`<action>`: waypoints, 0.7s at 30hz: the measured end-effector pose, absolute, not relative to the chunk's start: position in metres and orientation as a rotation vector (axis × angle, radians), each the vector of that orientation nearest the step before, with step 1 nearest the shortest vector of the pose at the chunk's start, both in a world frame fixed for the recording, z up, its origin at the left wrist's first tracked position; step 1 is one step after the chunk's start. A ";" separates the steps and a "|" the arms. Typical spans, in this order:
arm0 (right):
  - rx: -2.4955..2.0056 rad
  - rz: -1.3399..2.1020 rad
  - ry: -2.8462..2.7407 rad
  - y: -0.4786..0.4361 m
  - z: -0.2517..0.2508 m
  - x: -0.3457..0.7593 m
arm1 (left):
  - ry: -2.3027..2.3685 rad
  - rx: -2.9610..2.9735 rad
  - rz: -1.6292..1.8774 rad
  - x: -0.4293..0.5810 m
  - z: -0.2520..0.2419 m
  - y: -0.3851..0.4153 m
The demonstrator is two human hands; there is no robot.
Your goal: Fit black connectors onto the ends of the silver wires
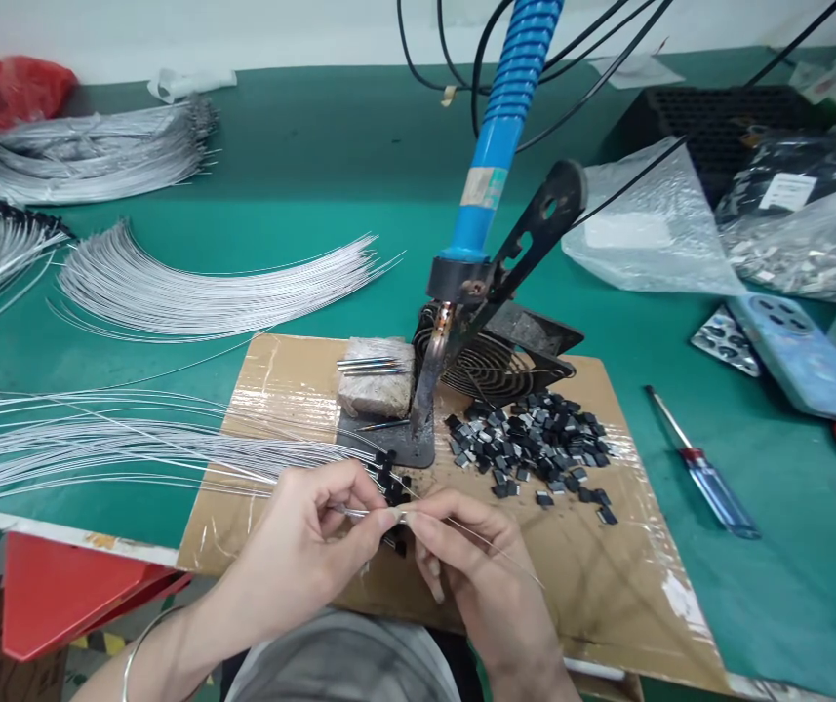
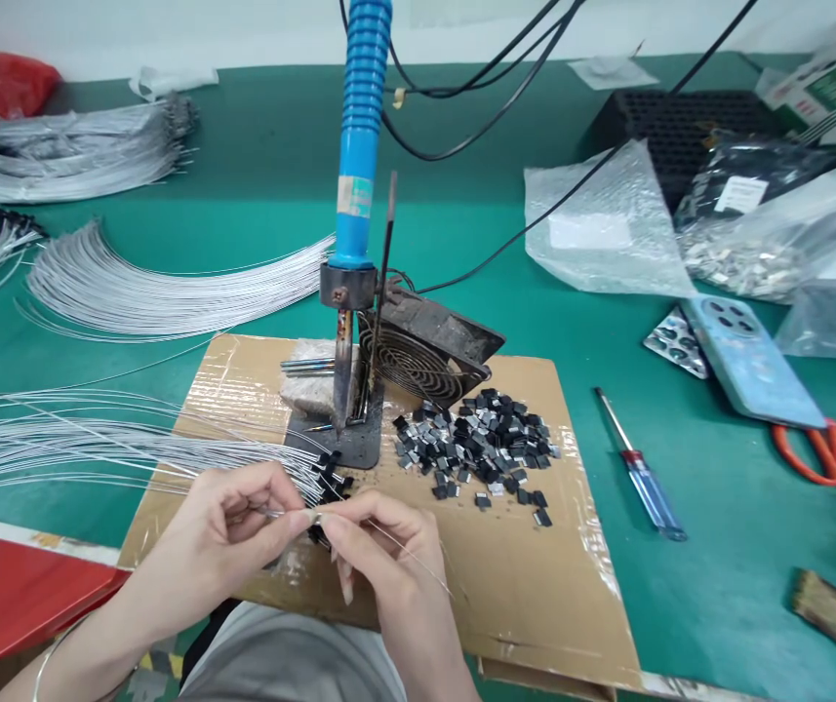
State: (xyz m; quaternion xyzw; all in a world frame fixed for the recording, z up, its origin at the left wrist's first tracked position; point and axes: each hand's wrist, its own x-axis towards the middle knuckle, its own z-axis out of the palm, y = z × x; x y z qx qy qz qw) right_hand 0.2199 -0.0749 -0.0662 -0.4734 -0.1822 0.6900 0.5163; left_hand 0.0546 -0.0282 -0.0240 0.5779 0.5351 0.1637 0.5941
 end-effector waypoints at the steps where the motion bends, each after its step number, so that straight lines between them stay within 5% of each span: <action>1: -1.150 1.653 -0.424 -0.075 -0.064 0.219 | 1.245 1.345 0.379 0.055 -0.023 -0.028; 21: -1.003 1.625 -0.397 -0.078 -0.081 0.213 | 1.318 1.369 0.649 0.062 -0.034 -0.039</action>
